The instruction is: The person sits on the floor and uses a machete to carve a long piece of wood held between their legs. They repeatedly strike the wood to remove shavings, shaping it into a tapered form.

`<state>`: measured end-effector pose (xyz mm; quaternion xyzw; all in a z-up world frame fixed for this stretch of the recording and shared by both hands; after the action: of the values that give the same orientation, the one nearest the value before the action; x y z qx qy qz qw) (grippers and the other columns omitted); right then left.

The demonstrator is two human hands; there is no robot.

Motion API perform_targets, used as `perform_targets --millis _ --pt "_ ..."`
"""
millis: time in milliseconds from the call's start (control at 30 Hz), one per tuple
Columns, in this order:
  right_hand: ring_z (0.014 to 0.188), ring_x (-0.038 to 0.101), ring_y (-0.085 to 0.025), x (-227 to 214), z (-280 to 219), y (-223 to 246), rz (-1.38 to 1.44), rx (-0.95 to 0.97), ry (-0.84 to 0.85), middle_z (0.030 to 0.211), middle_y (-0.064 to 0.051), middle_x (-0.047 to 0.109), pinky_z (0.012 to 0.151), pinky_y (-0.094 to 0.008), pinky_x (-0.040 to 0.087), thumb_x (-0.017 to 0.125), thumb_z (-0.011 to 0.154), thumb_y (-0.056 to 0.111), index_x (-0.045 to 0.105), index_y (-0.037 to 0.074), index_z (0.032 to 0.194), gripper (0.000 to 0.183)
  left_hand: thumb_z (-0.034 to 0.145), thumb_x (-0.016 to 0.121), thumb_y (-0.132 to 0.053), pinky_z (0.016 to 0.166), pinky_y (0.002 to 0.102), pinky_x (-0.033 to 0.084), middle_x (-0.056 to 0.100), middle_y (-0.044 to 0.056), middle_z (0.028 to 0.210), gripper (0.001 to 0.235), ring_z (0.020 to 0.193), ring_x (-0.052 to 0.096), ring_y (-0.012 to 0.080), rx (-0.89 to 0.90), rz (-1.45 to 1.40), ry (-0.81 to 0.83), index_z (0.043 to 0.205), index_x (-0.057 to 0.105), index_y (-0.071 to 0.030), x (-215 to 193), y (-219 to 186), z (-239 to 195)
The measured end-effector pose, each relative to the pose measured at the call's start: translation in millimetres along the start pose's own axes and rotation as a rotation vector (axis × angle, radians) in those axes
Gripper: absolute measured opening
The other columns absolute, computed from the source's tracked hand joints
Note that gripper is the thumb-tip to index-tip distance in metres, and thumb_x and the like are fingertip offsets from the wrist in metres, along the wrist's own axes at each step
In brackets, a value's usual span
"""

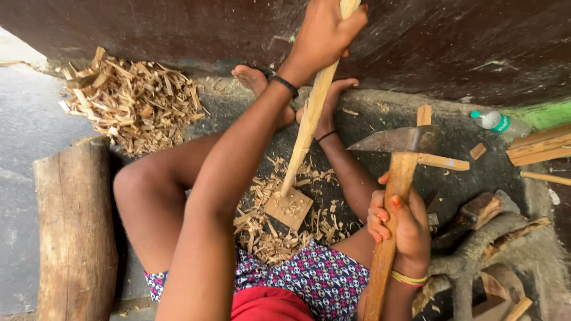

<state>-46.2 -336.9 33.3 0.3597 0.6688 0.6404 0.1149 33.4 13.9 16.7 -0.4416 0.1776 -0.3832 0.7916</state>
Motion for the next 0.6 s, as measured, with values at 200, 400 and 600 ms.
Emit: perform_targets --millis 200,400,600 --pt "0.047 0.046 -0.009 -5.0 5.3 12.3 0.032 0.011 0.017 0.075 -0.005 0.045 0.044 -0.025 0.043 0.062 0.102 0.038 0.042 0.003 0.133 0.051 0.095 0.068 -0.026 0.047 0.031 0.059 0.071 0.01 0.062 0.034 0.048 0.074 0.0161 -0.006 0.097 -0.011 0.111 0.063 0.003 -0.6 -3.2 1.9" --pt "0.13 0.007 -0.025 -36.3 266.3 -154.0 -0.738 -0.609 -0.117 0.143 -0.023 0.002 0.108 -0.039 0.011 0.058 0.088 0.024 -0.009 -0.009 0.147 0.095 0.095 0.065 -0.025 0.046 0.03 0.062 0.072 0.01 0.066 0.038 0.049 0.076 0.0175 0.019 0.047 0.046 0.118 0.058 0.004 -4.3 -7.9 -5.8" --pt "0.142 0.0 -0.023 -67.8 296.7 -205.9 -0.902 -0.686 -0.102 0.152 -0.024 -0.005 0.117 -0.041 0.006 0.051 0.098 0.026 -0.012 -0.01 0.149 0.088 0.097 0.067 -0.027 0.05 0.031 0.06 0.07 0.01 0.062 0.031 0.05 0.076 0.017 -0.032 0.062 0.057 0.106 0.063 0.002 -0.1 -3.3 -4.5"
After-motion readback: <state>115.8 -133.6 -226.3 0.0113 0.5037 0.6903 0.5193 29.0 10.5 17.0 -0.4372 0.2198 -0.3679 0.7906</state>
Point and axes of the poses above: each hand's wrist, its own z-axis towards the middle knuckle, its own x-axis out of the palm, y = z × x, the point moved 1 cm from there along z, towards the middle knuckle
